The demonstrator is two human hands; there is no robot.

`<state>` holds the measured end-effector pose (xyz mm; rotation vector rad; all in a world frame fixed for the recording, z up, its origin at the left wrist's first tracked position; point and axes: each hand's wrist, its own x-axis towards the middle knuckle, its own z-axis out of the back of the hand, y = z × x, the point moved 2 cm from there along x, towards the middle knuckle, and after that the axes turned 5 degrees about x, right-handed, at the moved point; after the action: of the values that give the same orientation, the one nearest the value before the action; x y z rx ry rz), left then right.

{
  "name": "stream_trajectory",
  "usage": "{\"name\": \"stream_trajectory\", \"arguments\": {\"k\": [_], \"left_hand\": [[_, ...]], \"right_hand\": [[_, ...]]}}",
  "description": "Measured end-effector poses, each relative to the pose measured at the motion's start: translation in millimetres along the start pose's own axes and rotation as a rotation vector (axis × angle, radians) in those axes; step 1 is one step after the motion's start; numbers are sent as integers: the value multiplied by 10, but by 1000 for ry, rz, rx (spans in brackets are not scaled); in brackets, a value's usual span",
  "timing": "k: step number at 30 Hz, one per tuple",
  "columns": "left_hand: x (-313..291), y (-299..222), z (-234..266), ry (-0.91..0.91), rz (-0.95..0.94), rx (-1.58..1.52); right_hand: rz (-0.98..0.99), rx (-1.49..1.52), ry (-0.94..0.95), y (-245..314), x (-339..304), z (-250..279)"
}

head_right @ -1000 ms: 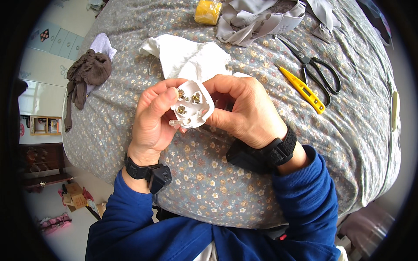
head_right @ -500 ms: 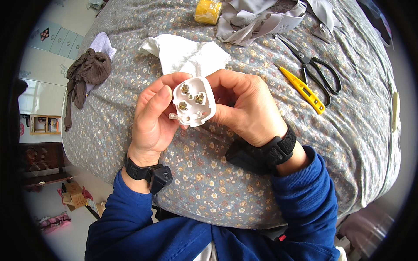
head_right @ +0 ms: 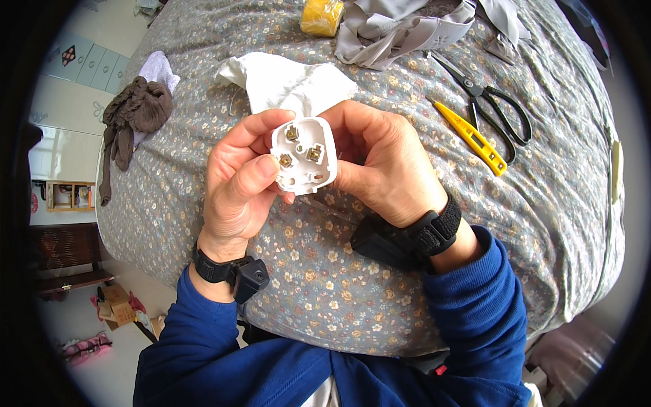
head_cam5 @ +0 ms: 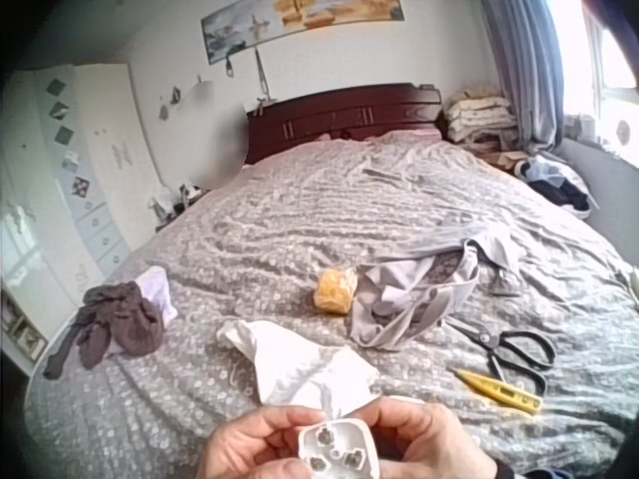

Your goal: The person assembles a white electrical plug by inserting metal terminals into the housing and tightening them with a yellow screwdriver. They then attach the cover and retrieve a power strip from a storage area.

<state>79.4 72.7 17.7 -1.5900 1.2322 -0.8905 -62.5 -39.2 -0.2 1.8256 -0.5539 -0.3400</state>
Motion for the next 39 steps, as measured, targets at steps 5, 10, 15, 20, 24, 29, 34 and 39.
{"name": "stream_trajectory", "arguments": {"k": [5,10,15,20,24,29,34,39], "left_hand": [[-14,-26,-4,-47,12,36],[-15,-56,20,-57,-2,50],[-12,-57,37,-61,8,13],[-10,-30,47,-45,14,-6],[2,-7,49,-16,-44,-29],[-40,-51,77,-81,-78,-58],[-83,-98,68,-106,-165,143],[-107,-115,44,-118,-182,196]], "right_hand": [[-13,49,48,36,-2,-4],[17,266,137,114,-46,-8],[-46,339,230,102,-25,48],[-167,590,145,3,-53,53],[-200,628,132,-32,-60,70],[-147,660,129,-41,-45,63],[-108,641,105,-32,-41,71],[-94,640,111,-35,-38,77]]}}
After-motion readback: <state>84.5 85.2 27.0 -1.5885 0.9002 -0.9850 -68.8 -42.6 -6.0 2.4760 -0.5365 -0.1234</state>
